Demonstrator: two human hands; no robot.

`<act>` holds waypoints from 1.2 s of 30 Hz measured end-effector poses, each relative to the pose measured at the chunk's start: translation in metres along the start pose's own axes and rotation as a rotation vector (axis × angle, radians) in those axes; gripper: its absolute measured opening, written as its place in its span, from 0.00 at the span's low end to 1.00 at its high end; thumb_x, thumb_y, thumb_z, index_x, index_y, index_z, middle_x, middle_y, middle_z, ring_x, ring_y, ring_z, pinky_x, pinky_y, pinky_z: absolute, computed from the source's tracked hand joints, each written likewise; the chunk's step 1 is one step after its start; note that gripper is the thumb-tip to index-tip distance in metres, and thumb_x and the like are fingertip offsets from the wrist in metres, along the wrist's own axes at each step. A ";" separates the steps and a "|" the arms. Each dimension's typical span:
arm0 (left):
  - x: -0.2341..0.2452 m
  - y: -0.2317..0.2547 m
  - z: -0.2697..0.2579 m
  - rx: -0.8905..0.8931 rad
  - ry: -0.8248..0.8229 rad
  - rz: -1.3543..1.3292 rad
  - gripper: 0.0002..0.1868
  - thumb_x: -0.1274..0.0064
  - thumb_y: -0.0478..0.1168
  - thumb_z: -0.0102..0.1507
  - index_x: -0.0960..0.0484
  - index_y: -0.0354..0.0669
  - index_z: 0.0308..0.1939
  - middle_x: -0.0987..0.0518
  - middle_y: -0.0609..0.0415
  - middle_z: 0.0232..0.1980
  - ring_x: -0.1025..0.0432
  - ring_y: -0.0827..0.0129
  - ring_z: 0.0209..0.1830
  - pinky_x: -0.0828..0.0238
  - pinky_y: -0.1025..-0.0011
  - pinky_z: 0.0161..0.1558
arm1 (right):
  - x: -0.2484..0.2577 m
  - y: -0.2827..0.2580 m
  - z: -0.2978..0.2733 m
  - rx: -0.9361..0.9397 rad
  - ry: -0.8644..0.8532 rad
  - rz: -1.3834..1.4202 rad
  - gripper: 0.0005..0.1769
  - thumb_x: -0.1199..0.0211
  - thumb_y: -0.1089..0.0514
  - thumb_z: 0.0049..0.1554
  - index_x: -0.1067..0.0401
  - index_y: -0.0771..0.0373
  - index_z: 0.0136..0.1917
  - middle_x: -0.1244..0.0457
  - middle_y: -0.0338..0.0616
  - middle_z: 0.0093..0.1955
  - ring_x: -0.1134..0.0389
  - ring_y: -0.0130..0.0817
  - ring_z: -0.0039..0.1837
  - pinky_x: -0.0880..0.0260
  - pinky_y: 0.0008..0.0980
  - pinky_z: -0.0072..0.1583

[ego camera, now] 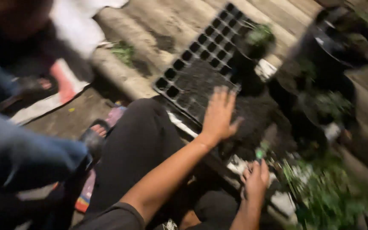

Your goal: The person scoops soil into a small pot and plants a seedling, then uses shears to trim a larger plant. They subsequently fill a seedling tray with soil using a trowel and their hands.

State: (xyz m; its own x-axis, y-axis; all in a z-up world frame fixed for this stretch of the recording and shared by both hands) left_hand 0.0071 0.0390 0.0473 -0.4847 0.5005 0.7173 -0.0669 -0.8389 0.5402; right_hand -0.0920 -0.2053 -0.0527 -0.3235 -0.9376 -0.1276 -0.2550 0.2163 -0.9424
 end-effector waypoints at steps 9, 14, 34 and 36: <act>-0.097 0.078 -0.038 -0.223 -0.384 -0.115 0.42 0.50 0.59 0.65 0.39 0.38 0.76 0.42 0.34 0.79 0.50 0.38 0.81 0.55 0.47 0.78 | -0.009 -0.041 -0.023 -0.021 0.091 -0.007 0.27 0.54 0.53 0.70 0.46 0.65 0.78 0.50 0.35 0.37 0.52 0.16 0.26 0.55 0.14 0.23; -0.115 0.071 -0.032 -0.382 -0.469 -0.286 0.42 0.42 0.53 0.60 0.38 0.44 0.76 0.39 0.35 0.76 0.44 0.31 0.77 0.44 0.44 0.76 | -0.005 -0.036 -0.017 0.002 0.115 -0.109 0.29 0.52 0.52 0.69 0.47 0.63 0.79 0.47 0.37 0.37 0.49 0.17 0.27 0.53 0.14 0.24; 0.047 -0.183 0.062 -0.051 -0.348 -0.629 0.30 0.67 0.52 0.73 0.33 0.40 0.74 0.31 0.37 0.71 0.42 0.40 0.74 0.50 0.52 0.75 | -0.133 -0.017 -0.051 -0.001 -0.280 -0.039 0.28 0.54 0.56 0.68 0.48 0.67 0.78 0.46 0.42 0.38 0.49 0.20 0.27 0.50 0.17 0.26; 0.070 -0.165 0.062 0.086 -0.402 -0.839 0.35 0.82 0.61 0.76 0.33 0.44 0.75 0.34 0.41 0.75 0.46 0.45 0.78 0.58 0.52 0.79 | -0.161 -0.003 -0.054 0.004 -0.308 -0.043 0.29 0.54 0.56 0.68 0.50 0.68 0.79 0.46 0.43 0.39 0.48 0.19 0.28 0.50 0.16 0.27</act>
State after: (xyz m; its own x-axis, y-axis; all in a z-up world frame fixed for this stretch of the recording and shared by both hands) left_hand 0.0387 0.2253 0.0358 0.0319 0.9853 0.1678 -0.1861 -0.1591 0.9696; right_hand -0.0885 -0.0407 -0.0127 -0.0214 -0.9844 -0.1747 -0.2588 0.1743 -0.9501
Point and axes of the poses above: each hand's wrist, its own z-axis towards the middle knuckle, its own x-axis out of the back of the hand, y = z × x, the point moved 7 cm from there along z, towards the middle knuckle
